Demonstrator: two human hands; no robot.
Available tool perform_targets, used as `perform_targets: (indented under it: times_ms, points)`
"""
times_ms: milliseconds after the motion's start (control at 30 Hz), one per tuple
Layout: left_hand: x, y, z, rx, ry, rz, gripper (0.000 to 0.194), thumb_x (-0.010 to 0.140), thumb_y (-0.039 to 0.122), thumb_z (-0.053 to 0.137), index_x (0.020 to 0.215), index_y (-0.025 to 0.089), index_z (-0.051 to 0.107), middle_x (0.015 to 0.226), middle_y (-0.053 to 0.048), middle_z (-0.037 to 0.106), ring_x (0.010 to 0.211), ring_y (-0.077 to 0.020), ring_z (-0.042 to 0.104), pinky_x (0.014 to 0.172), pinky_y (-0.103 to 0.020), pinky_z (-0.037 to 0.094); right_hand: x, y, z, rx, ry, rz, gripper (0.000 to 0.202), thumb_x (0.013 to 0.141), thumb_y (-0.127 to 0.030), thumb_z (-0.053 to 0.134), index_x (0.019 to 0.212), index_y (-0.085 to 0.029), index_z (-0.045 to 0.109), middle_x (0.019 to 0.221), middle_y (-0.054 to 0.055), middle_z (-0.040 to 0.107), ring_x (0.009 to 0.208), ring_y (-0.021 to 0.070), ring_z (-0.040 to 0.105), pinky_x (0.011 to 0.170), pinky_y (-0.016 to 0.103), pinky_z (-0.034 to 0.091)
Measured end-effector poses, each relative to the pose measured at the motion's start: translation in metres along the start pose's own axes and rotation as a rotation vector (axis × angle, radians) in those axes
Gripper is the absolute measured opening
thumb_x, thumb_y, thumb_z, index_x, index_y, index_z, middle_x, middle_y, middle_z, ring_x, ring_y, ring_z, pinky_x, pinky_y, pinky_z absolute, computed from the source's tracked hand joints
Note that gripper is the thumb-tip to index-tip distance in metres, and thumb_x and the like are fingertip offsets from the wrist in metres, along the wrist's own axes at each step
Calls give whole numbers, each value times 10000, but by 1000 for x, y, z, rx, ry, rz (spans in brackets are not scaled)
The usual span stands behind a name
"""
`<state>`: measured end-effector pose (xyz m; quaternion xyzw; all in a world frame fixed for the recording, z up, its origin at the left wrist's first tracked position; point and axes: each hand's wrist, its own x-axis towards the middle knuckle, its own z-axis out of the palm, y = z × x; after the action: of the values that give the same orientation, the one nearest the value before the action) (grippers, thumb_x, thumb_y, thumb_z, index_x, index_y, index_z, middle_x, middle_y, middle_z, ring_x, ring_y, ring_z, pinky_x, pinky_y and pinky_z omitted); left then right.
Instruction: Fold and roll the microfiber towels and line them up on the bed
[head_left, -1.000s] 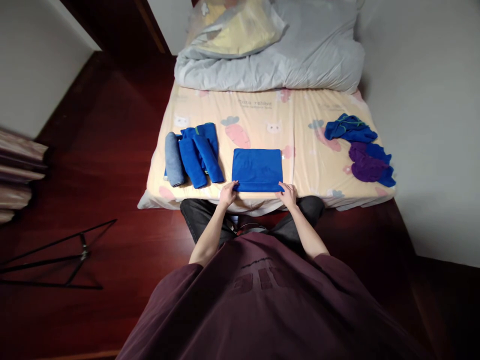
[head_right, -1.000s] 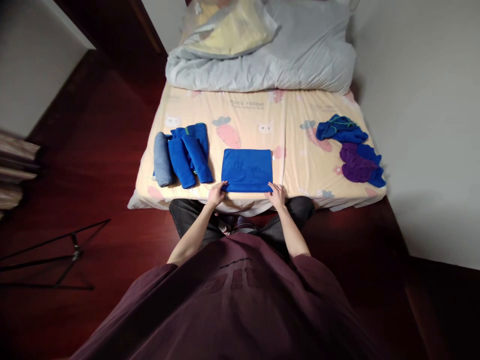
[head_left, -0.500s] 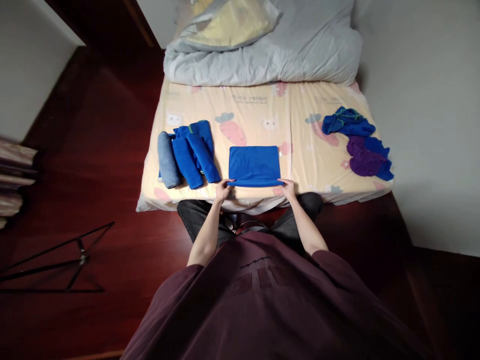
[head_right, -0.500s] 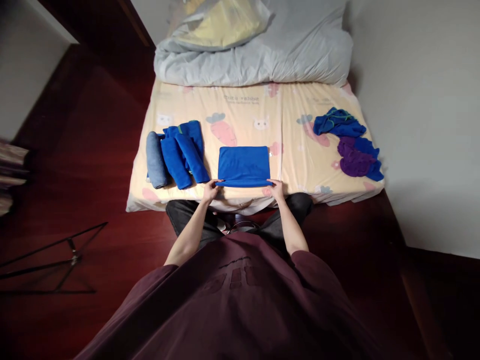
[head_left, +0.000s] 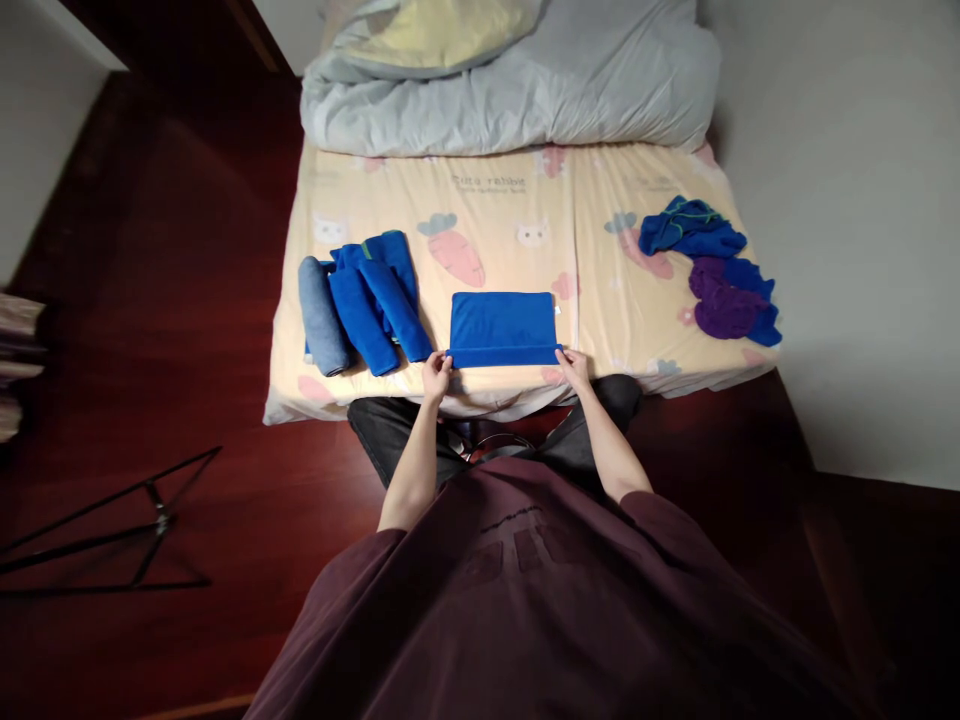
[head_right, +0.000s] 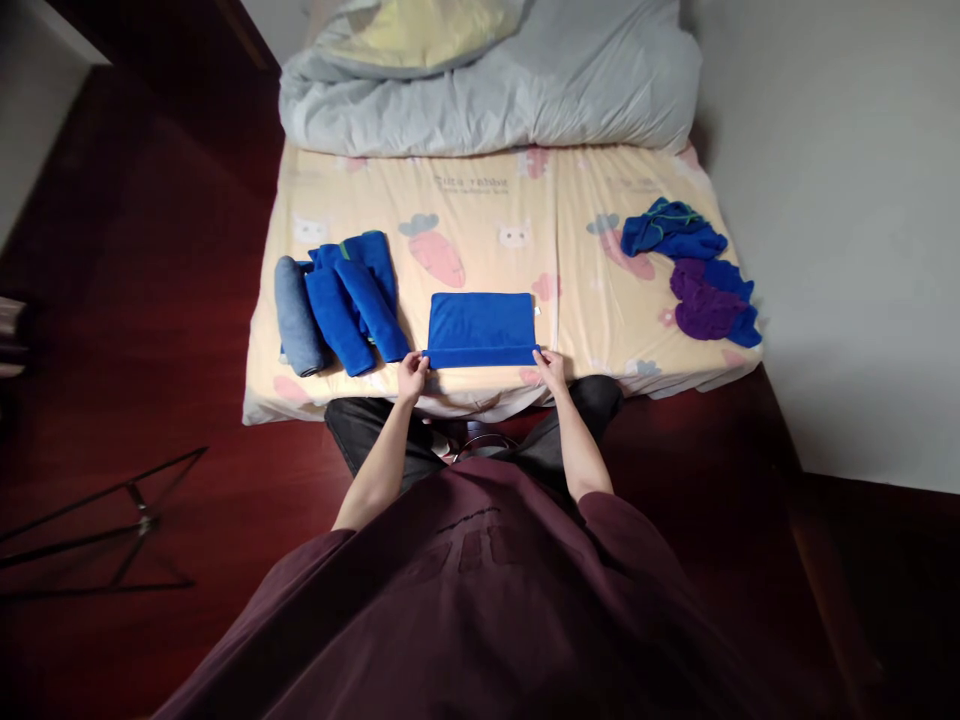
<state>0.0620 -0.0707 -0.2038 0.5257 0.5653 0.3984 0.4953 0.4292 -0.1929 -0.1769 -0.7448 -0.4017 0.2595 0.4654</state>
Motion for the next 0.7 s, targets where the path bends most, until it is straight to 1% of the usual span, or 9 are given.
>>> perform_targets:
  times_ms: [100, 233, 367, 467, 533, 633, 700]
  points:
    - [1, 1, 0, -12, 22, -10, 317, 879, 429, 682, 1062, 170, 690, 953, -84, 740, 905, -198, 727, 856, -300, 577, 1, 1, 1, 4, 15, 13, 549, 843, -725, 658, 640, -217, 602, 645, 40, 631, 668, 203, 614, 643, 317, 525]
    - [1, 5, 2, 27, 84, -25, 302, 863, 413, 705, 1016, 155, 736, 953, -102, 766, 901, -213, 736, 849, -306, 574, 0, 4, 2, 12, 43, 0, 543, 824, -733, 665, 660, -217, 627, 699, 71, 693, 715, 230, 664, 685, 339, 559]
    - [0, 11, 1, 97, 165, -28, 295, 851, 430, 728, 941, 151, 763, 882, -100, 770, 821, -210, 723, 800, -304, 560, -3, 8, 5, 6, 89, -10, 513, 825, -712, 667, 697, -215, 651, 762, 103, 738, 760, 256, 708, 731, 362, 589]
    - [0, 15, 0, 113, 151, -42, 283, 832, 424, 751, 912, 153, 770, 820, -85, 762, 754, -201, 699, 754, -297, 550, -5, 8, 9, -25, 147, 11, 491, 827, -699, 664, 733, -217, 669, 789, 114, 756, 778, 263, 722, 744, 366, 600]
    - [-1, 17, -2, 114, 143, -42, 266, 828, 413, 753, 896, 157, 770, 810, -79, 763, 747, -199, 695, 742, -292, 547, -5, 7, 11, -46, 171, 24, 485, 832, -694, 654, 726, -221, 662, 775, 110, 752, 764, 257, 719, 728, 357, 599]
    - [-2, 19, -5, 121, 151, -29, 247, 825, 403, 756, 867, 160, 770, 805, -75, 762, 759, -203, 701, 733, -287, 546, -4, 5, 11, -51, 157, 36, 469, 829, -676, 660, 686, -231, 631, 731, 91, 735, 730, 240, 702, 699, 338, 589]
    - [-4, 19, -6, 130, 151, -36, 246, 811, 401, 774, 845, 157, 773, 790, -75, 758, 752, -205, 700, 721, -286, 541, -4, 4, 9, -71, 123, 31, 455, 838, -652, 656, 662, -235, 608, 703, 78, 721, 707, 228, 690, 682, 326, 577]
